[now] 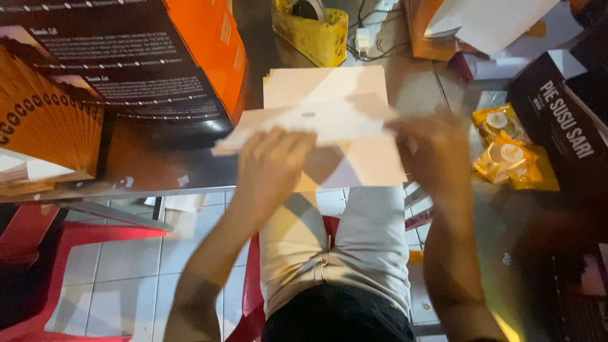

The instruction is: The person folds cardboard food boxes at a stainless steel table by creasing the edges and fitting tabs into pre-cut slots.

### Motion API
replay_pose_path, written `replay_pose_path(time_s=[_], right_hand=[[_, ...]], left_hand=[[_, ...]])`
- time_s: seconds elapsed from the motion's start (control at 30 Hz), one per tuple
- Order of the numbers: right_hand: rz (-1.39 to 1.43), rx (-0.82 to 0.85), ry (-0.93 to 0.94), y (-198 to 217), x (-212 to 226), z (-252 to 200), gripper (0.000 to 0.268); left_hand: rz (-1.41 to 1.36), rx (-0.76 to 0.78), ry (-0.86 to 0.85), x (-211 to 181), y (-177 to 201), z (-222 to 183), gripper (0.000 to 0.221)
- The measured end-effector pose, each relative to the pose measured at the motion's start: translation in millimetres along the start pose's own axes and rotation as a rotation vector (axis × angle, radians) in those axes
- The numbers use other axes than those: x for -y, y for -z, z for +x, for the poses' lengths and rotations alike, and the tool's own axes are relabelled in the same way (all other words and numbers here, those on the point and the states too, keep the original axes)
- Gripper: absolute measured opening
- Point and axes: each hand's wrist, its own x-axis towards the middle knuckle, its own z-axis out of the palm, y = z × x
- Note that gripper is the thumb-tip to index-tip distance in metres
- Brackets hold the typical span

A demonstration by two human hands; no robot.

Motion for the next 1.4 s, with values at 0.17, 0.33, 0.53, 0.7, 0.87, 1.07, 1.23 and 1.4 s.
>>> replay_pose_path(time_s=[0.17,0.33,0.53,0.7,0.87,1.07,1.23,1.4], right_hand=[[0.010,-0.192,0.230,101.4,13.0,70.4,0.020],[-0.005,-0.075,0.204,130.2,1.7,88.2,0.009],[0.077,0.152,0.104,117.9,-24.8,100.8,0.011],[0.274,0.131,-0.025,100.1,-37.2,106.9,0.018],[0.847,-0.019,-0.049,86.4,-40.2,105.5,0.033],[1.186,-0.125,-0.437,6.9,-41.7,69.9,0.039],[1.414,-0.206,-0.556,-41.5,-34.8,52.5,0.029],[1.376,-0.252,-0.392,-19.4,-24.2,54.2,0.025]], left_hand=[[0.160,-0.379,-0.118,8.6,54.8,60.3,0.012],[0.079,-0.303,0.305,17.4,62.7,47.4,0.061],[-0.776,-0.522,0.338,79.2,-6.8,13.1,0.130],[-1.248,-0.135,0.733,86.7,-79.6,7.1,0.037],[-1.346,-0.227,0.661,94.8,-110.3,2.7,0.029],[-1.250,-0.333,0.637,82.0,-96.3,7.2,0.028],[-1.313,-0.374,0.627,82.2,-102.9,10.9,0.041],[-1.276,-0.483,0.619,76.9,-97.4,14.2,0.032]])
